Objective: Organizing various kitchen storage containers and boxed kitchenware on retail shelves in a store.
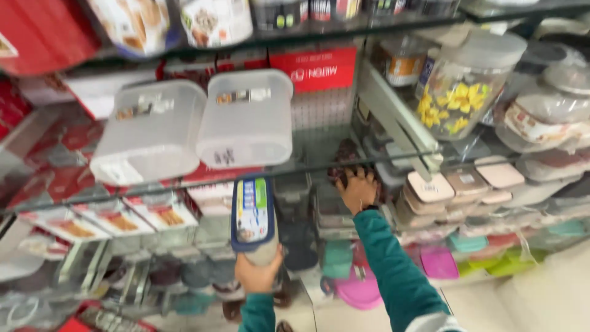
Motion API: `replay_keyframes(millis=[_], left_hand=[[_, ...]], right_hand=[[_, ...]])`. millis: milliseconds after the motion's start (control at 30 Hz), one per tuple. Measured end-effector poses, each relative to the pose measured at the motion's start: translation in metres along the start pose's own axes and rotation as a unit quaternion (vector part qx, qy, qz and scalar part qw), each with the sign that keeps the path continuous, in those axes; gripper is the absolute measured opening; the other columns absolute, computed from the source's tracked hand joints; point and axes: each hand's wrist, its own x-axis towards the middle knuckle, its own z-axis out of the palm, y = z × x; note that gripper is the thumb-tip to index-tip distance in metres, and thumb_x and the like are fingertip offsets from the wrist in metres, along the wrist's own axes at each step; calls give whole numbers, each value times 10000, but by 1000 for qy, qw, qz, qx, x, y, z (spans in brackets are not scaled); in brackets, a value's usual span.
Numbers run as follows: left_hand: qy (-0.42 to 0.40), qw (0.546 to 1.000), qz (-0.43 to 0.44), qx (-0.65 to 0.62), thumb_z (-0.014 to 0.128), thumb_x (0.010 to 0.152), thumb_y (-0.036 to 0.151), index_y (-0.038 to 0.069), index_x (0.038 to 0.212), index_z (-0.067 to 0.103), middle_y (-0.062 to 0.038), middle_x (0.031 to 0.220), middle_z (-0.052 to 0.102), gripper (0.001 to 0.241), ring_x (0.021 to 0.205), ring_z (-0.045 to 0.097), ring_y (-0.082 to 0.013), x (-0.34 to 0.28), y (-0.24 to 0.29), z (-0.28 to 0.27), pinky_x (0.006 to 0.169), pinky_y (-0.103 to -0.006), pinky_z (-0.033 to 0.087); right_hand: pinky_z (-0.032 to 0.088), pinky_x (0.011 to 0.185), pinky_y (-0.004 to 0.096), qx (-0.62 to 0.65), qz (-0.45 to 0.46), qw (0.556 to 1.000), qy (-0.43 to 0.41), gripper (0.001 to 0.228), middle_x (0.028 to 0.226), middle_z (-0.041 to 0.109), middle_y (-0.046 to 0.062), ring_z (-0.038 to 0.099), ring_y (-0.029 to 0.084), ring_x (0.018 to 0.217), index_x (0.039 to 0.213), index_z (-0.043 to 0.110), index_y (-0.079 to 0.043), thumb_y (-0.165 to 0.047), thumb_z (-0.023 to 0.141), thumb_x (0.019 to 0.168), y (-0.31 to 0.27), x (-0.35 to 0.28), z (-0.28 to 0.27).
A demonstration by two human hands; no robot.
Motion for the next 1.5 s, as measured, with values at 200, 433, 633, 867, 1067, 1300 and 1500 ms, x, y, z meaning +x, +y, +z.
replay_keyframes(millis=[200,433,633,867,1067,1300,1500], left_hand=[[10,992,-20,-121,942,647,329,-4,1078,675,-130,995,773,607,873,749,-234,-12,-6,2,833,-373,584],[37,989,17,-142,947,660,257,-13,1062,682,-134,1003,765,552,903,733,-207,-36,-13,-25,864,-358,577],[134,979,-45,-144,971,683,265,-42,1110,616,-141,1082,693,634,961,688,-210,-57,-76,-53,866,-358,569],[191,958,-38,-212,919,743,177,-36,1173,622,-129,1111,695,564,970,664,-193,-62,-34,-112,885,-334,541],[129,967,-64,-212,925,706,160,-28,1127,654,-117,1050,740,534,923,698,-188,-59,-12,-123,863,-330,560],[32,985,10,-170,969,667,225,-12,1155,643,-131,1082,728,633,970,698,-216,-56,26,-54,888,-358,563],[-194,903,127,-362,757,930,375,8,1639,67,-243,1682,214,1056,1536,303,-320,-47,77,43,1251,-409,261]], right_hand=[[475,818,534,82,-116,989,45,486,1223,657,81,582,381,1078,1187,736,-203,-505,704,807,-61,-101,-119],[514,853,414,285,-242,927,11,344,1100,724,-3,645,290,1000,1070,768,-201,-372,814,776,-101,-130,-143],[477,999,476,342,-441,816,-153,541,1244,670,86,599,347,1208,1194,703,-100,-434,807,781,-144,-107,-116],[397,984,539,223,-403,886,-48,385,1283,629,142,520,363,1218,1169,713,-211,-405,750,838,-234,-100,-110],[495,898,449,411,-237,876,-89,635,1206,630,183,617,370,1064,1385,552,-87,-321,773,838,-222,-89,-119],[511,942,320,774,-110,620,-70,369,1144,645,94,606,224,1050,1241,577,-7,-347,633,1110,-128,-136,-131],[451,1070,338,674,6,734,-75,629,1305,660,163,587,228,1188,1546,517,31,-403,464,1094,-16,-135,-75]])
